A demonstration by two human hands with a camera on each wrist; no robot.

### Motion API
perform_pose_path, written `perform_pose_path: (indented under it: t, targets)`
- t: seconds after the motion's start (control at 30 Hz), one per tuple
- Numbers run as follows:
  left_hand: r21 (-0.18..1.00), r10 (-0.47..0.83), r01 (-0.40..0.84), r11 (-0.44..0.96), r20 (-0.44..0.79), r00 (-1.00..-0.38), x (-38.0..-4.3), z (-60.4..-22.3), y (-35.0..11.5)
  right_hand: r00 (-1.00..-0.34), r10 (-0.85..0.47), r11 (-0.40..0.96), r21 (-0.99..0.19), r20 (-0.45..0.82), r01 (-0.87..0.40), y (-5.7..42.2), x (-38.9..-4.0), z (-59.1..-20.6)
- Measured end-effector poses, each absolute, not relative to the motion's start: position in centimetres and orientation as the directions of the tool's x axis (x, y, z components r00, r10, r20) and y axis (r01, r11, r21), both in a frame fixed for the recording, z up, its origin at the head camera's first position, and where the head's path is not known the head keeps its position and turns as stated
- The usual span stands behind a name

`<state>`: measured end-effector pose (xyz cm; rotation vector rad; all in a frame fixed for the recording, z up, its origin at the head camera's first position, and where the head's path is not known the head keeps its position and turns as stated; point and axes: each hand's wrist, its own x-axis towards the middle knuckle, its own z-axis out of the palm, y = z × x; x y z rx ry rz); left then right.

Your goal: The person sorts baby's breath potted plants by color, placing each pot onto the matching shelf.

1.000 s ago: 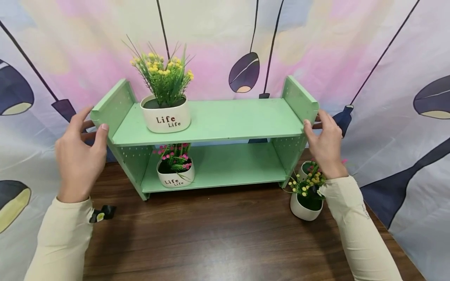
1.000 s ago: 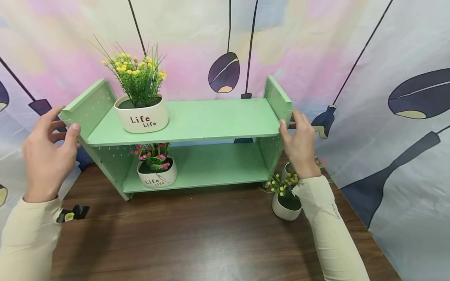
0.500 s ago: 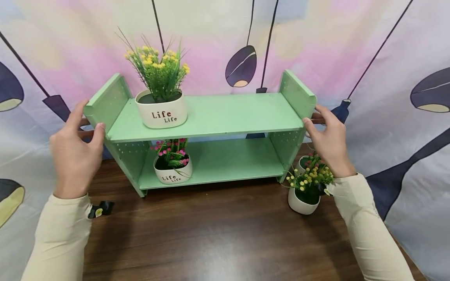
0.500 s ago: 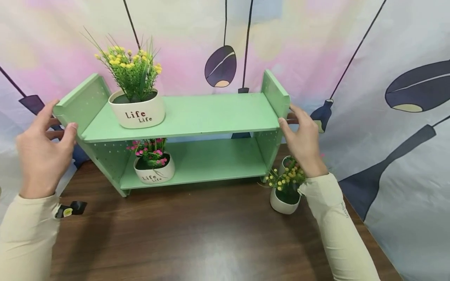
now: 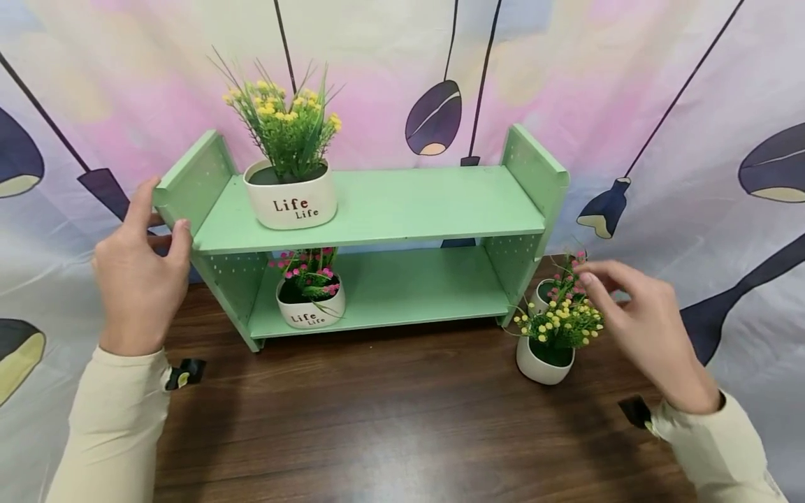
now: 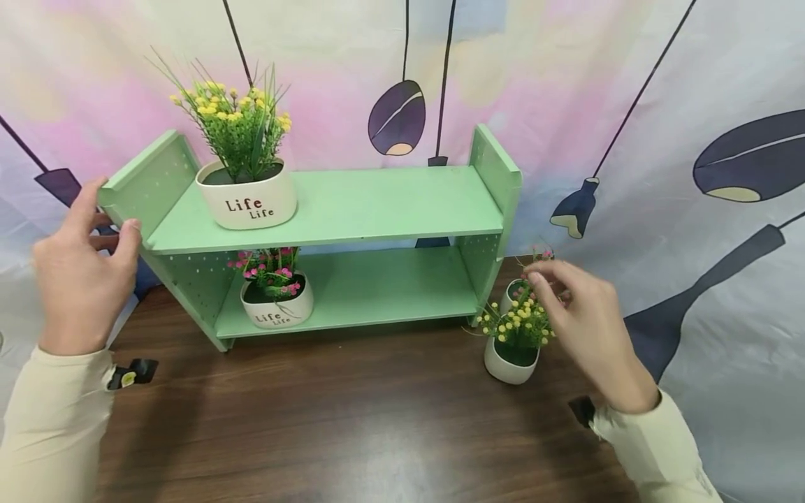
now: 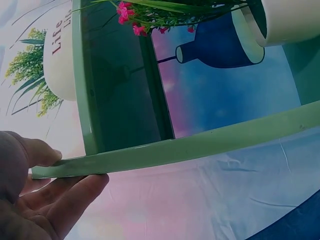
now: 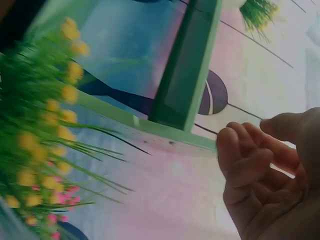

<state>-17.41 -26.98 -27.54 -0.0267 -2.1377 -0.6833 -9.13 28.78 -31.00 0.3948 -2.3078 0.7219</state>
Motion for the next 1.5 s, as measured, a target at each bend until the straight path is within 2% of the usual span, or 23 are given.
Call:
perform_pose_path:
  t: [0.17, 0.27, 0.37, 0.53, 0.8, 1.0, 1.13, 1.27, 1.5]
  targets:
    - [0.454, -0.213, 0.267, 0.85, 0.76, -0.614, -17.4, -27.7, -27.0, -0.686, -0.127, 0.809, -0.325, 0.716, -0.489, 28.4, -6.6, -34.1]
    - [0.44, -0.203, 0.266, 0.858, 0.765, -0.611, -17.4, -27.7, -26.9, -0.7, -0.157, 0.811, -0.314, 0.697, -0.494, 28.0, -5.5, -36.3]
    - [0.438, -0.203, 0.264, 0.86, 0.767, -0.609, -17.4, -27.7, -26.9, -0.748, -0.182, 0.822, -0.318, 0.639, -0.472, 27.6, -5.0, -38.3]
    - [0.45, -0.219, 0.264, 0.853, 0.768, -0.603, -17.5, -27.7, -27.0, -0.865, -0.214, 0.875, -0.305, 0.454, -0.376, 26.7, -4.8, -40.9]
    - [0.455, -0.221, 0.273, 0.847, 0.77, -0.598, -17.5, -27.9, -26.9, -0.958, -0.156, 0.959, -0.196, 0.239, -0.205, 24.5, -5.1, -43.7]
    - [0.465, -0.232, 0.262, 0.846, 0.762, -0.604, -17.5, -27.9, -27.0, -0.94, -0.126, 0.98, -0.107, 0.318, -0.167, 23.4, -5.7, -44.9]
    - [0.476, -0.238, 0.265, 0.839, 0.758, -0.607, -17.5, -27.9, -26.9, -0.927, -0.121, 0.982, -0.096, 0.355, -0.165, 23.1, -6.1, -45.4]
    - [0.471, -0.243, 0.249, 0.846, 0.758, -0.605, -17.5, -27.8, -26.7, -0.927, -0.139, 0.971, -0.135, 0.347, -0.196, 23.0, -6.4, -45.6]
    - [0.471, -0.247, 0.257, 0.844, 0.767, -0.593, -17.5, -27.9, -26.8, -0.931, -0.202, 0.915, -0.281, 0.304, -0.29, 22.8, -6.3, -45.7]
